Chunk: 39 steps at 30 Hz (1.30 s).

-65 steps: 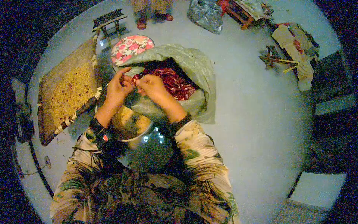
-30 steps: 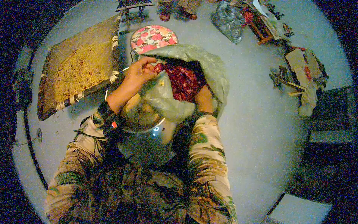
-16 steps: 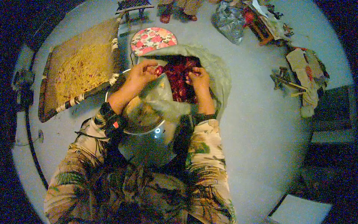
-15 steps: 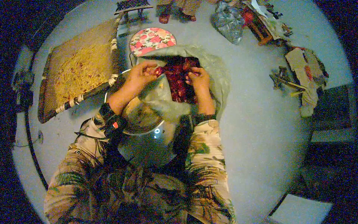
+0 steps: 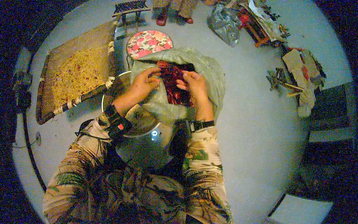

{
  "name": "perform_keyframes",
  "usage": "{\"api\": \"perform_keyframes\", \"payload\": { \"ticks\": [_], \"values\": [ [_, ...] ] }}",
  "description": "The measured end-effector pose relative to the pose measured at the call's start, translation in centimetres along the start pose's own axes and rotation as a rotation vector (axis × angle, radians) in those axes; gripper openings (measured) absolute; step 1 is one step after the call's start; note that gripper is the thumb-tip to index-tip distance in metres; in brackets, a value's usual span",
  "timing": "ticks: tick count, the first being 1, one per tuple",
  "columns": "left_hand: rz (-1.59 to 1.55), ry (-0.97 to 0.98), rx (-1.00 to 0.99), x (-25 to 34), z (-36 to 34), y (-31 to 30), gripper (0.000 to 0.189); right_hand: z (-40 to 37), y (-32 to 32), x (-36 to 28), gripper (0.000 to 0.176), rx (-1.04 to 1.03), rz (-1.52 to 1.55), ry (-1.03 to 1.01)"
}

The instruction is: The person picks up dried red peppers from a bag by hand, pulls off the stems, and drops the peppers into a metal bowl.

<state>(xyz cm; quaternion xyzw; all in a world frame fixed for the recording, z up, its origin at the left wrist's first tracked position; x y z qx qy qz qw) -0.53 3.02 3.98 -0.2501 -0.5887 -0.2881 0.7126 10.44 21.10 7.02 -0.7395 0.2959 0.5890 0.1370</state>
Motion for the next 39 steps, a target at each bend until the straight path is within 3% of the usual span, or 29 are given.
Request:
{"api": "perform_keyframes", "payload": {
  "ticks": [9,15,18,21,25,27,36,39],
  "values": [
    [0.010,-0.094,0.021,0.3,0.3,-1.0,0.045,-1.0,1.3,-1.0,0.019,-0.040,-0.057,-0.070],
    [-0.292,-0.192,0.028,0.9,0.7,-1.0,0.047,-1.6,2.0,-1.6,0.017,-0.109,-0.128,-0.145],
    [-0.354,-0.136,-0.005,2.0,0.6,-1.3,0.050,-2.2,2.7,-1.9,0.015,-0.155,-0.136,-0.167],
    [-0.526,-0.259,0.014,2.9,0.8,-1.7,0.047,-2.4,2.9,-1.9,0.014,-0.189,-0.230,-0.226],
    [-0.314,-0.273,-0.045,3.2,0.7,-1.6,0.042,-2.4,3.4,-1.8,0.013,-0.248,-0.307,-0.272],
    [-0.311,-0.183,-0.072,2.1,0.5,-1.2,0.037,-2.6,3.7,-1.8,0.017,-0.253,-0.291,-0.272],
    [-0.301,-0.247,-0.021,-0.1,1.1,-1.9,0.034,-1.6,2.6,-1.9,0.029,-0.107,0.180,-0.144],
    [-0.267,-0.089,-0.038,-0.3,1.0,-1.0,0.037,-2.0,2.7,-2.8,0.029,-0.124,0.286,-0.132]
  ]
}}
Point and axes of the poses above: each hand's wrist, its own z-axis towards the middle knuckle, its own y-axis out of the palm, x = y × z, the point moved 1 cm from there along z, towards the middle knuckle, and after that the axes turned 1 degree about x, right-handed, at the moved point
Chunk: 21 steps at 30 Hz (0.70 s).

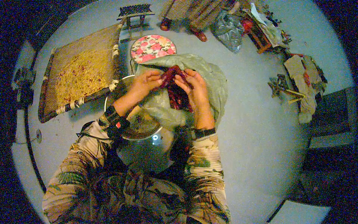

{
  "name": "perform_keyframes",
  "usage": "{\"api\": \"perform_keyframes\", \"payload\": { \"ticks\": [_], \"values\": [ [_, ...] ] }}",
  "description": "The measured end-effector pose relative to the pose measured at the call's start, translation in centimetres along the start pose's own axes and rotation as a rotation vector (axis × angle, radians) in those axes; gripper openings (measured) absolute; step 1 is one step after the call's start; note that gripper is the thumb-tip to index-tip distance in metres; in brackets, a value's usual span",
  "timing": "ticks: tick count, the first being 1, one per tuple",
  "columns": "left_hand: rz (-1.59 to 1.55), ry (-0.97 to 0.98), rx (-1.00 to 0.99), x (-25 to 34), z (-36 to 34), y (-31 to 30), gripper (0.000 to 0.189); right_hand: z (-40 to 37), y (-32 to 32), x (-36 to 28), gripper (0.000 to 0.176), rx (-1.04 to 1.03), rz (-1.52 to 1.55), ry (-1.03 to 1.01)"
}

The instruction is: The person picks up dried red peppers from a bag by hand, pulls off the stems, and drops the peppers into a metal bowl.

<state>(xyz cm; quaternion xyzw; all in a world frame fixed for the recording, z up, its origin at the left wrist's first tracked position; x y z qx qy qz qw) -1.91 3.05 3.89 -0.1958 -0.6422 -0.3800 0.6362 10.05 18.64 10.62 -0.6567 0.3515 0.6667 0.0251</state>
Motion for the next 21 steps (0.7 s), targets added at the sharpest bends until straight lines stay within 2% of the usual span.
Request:
{"api": "perform_keyframes", "payload": {
  "ticks": [4,8,13,16,21],
  "values": [
    [0.228,0.028,-0.001,0.4,-0.3,0.9,0.047,-0.4,0.3,-0.4,0.029,-0.034,0.058,0.007],
    [0.021,-0.008,0.000,1.4,-0.5,1.3,0.047,-0.9,1.2,-0.6,0.029,-0.046,0.039,0.082],
    [-0.217,0.056,0.036,3.0,-1.0,1.7,0.046,-0.8,1.7,0.6,0.031,-0.195,-0.012,0.163],
    [-0.043,0.130,0.107,3.5,-0.8,1.1,0.047,-1.1,2.0,0.9,0.035,-0.268,-0.005,0.188],
    [-0.221,0.072,0.169,4.8,-1.0,0.1,0.048,-1.3,2.5,1.0,0.039,-0.282,0.014,0.147]
  ]
}}
Point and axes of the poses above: each hand's wrist, its own z-axis towards the middle knuckle, its own y-axis out of the palm, x = y × z, the point moved 1 cm from there along z, towards the middle knuckle, and after that the axes turned 1 degree about x, right-handed, at the moved point
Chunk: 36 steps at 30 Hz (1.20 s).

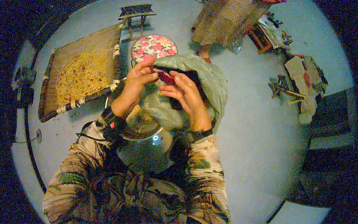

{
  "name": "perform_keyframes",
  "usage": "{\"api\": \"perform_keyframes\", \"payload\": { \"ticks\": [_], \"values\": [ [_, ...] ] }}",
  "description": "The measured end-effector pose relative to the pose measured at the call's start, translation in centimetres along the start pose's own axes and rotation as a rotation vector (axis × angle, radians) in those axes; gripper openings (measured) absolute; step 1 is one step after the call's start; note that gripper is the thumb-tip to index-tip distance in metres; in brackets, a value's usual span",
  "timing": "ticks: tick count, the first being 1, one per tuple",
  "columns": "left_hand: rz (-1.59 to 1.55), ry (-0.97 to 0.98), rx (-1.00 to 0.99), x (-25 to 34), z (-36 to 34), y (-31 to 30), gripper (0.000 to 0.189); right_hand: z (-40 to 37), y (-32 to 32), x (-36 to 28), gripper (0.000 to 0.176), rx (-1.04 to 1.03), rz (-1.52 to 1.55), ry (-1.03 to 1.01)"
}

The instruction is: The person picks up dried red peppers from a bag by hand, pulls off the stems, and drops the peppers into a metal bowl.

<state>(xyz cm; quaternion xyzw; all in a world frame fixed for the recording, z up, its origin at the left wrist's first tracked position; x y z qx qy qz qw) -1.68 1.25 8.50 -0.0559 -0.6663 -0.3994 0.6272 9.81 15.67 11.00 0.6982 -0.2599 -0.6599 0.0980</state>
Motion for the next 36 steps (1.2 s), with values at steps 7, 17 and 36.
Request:
{"api": "perform_keyframes", "payload": {
  "ticks": [7,17,36],
  "values": [
    [-0.130,-0.089,-0.010,0.2,-0.1,-0.2,0.043,0.1,0.7,0.2,0.036,0.097,-0.157,-0.103],
    [0.351,0.040,-0.111,-0.9,-0.6,0.3,0.021,0.5,0.0,0.3,0.018,0.302,-0.309,-0.280],
    [0.682,0.342,-0.069,1.4,-1.5,1.4,0.045,0.0,1.3,0.7,0.017,0.266,-1.203,-0.600]
  ]
}}
Point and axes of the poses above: each hand's wrist, its own z-axis towards the middle knuckle, its own y-axis out of the palm, x = y × z, the point moved 1 cm from there along z, towards the middle knuckle, and after that the axes turned 1 degree about x, right-handed, at the moved point
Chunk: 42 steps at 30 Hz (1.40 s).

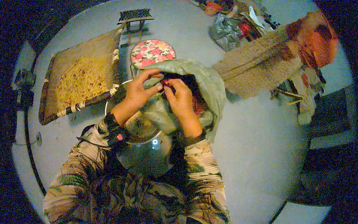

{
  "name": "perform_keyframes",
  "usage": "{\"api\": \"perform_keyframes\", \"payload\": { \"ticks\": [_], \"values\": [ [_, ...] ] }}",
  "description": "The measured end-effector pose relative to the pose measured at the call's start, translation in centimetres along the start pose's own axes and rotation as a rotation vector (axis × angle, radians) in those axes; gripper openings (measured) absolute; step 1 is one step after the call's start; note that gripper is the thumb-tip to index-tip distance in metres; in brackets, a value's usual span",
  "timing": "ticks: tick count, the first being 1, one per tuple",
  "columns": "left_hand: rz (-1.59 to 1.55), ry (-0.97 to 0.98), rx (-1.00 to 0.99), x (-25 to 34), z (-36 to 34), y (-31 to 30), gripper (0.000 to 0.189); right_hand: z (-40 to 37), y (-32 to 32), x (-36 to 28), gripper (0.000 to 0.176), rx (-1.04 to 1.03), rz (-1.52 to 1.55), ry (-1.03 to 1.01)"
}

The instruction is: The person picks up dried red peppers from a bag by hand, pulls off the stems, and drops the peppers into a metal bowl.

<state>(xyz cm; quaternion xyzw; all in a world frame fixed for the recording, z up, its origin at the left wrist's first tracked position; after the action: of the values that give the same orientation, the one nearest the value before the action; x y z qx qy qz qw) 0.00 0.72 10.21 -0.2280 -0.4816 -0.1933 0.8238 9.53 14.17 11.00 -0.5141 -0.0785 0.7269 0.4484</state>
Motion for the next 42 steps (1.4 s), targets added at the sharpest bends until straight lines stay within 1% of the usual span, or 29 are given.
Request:
{"api": "perform_keyframes", "payload": {
  "ticks": [4,8,10,11,13,15,16,17,18,19,20,23,25,26,29,32,35,38,42],
  "values": [
    [0.180,0.127,-0.031,0.5,-0.1,-0.4,0.046,-0.1,0.1,-0.4,0.016,-0.022,-0.076,-0.060],
    [0.246,0.223,-0.023,0.5,-0.1,-0.5,0.046,-0.3,0.4,-0.3,0.016,-0.048,-0.080,-0.026],
    [0.240,0.189,0.015,0.1,-0.1,-0.3,0.043,-0.3,0.5,-0.1,0.016,-0.067,-0.071,-0.001],
    [0.237,0.172,0.033,0.0,-0.1,-0.2,0.041,-0.2,0.4,0.0,0.016,-0.042,-0.044,0.014],
    [0.038,-0.018,0.070,-1.0,0.0,-0.1,0.038,-0.1,0.0,0.1,0.017,0.008,0.007,0.054],
    [-0.174,-0.195,0.122,-1.5,0.1,-0.2,0.032,0.2,-0.4,2.2,0.020,0.073,0.059,0.145],
    [-0.223,-0.231,0.101,-2.2,0.1,-0.3,0.032,0.2,-0.7,3.6,0.020,0.100,0.093,0.195],
    [-0.272,-0.264,0.081,-2.9,0.2,-0.6,0.031,0.3,-0.9,5.3,0.020,0.131,0.052,0.188],
    [-0.322,-0.298,0.061,-3.6,0.4,-0.8,0.031,0.3,-1.9,4.1,0.022,0.108,-0.021,0.277],
    [-0.368,-0.378,0.047,-4.2,0.4,-0.7,0.031,0.1,-2.3,5.3,0.022,0.064,-0.069,0.318],
    [-0.390,-0.383,0.042,-4.8,0.4,-0.5,0.031,-0.1,-2.5,6.4,0.023,0.022,-0.116,0.358],
    [-0.443,-0.392,0.017,-5.5,0.1,0.1,0.033,-0.3,-2.8,7.3,0.029,-0.214,-0.311,0.495],
    [-0.460,-0.386,-0.020,-6.0,-0.2,0.7,0.034,-1.4,-2.2,9.9,0.033,-0.264,-0.486,0.454],
    [-0.409,-0.371,-0.048,-6.0,-0.4,0.8,0.034,-2.0,-1.8,11.4,0.034,-0.288,-0.576,0.432],
    [-0.290,-0.345,-0.108,-5.7,-0.6,0.9,0.031,-2.8,-1.8,13.8,0.038,-0.369,-0.574,0.577],
    [-0.252,-0.343,-0.125,-6.1,-0.4,0.6,0.027,-2.8,-2.2,13.8,0.044,-0.412,-0.543,0.710],
    [-0.236,-0.318,-0.133,-6.1,-0.3,0.3,0.024,-3.7,-3.3,14.0,0.051,-0.197,-0.381,0.628],
    [-0.205,-0.313,-0.135,-5.3,-0.4,-0.3,0.022,-4.1,-4.2,13.9,0.055,-0.171,-0.633,0.811],
    [-0.191,-0.305,-0.155,-5.0,-0.5,-0.6,0.021,-4.2,-5.0,13.7,0.045,-0.089,-0.673,0.761]
  ]
}}
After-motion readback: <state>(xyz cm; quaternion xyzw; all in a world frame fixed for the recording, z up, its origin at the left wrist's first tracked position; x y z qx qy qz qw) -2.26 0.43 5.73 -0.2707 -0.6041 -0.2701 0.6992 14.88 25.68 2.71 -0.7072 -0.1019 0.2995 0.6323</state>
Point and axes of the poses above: each hand's wrist, its own z-axis towards the middle knuckle, its own y-axis out of the palm, x = y × z, the point moved 1 cm from there along z, towards the middle knuckle, and after that the axes turned 1 degree about x, right-handed, at the moved point
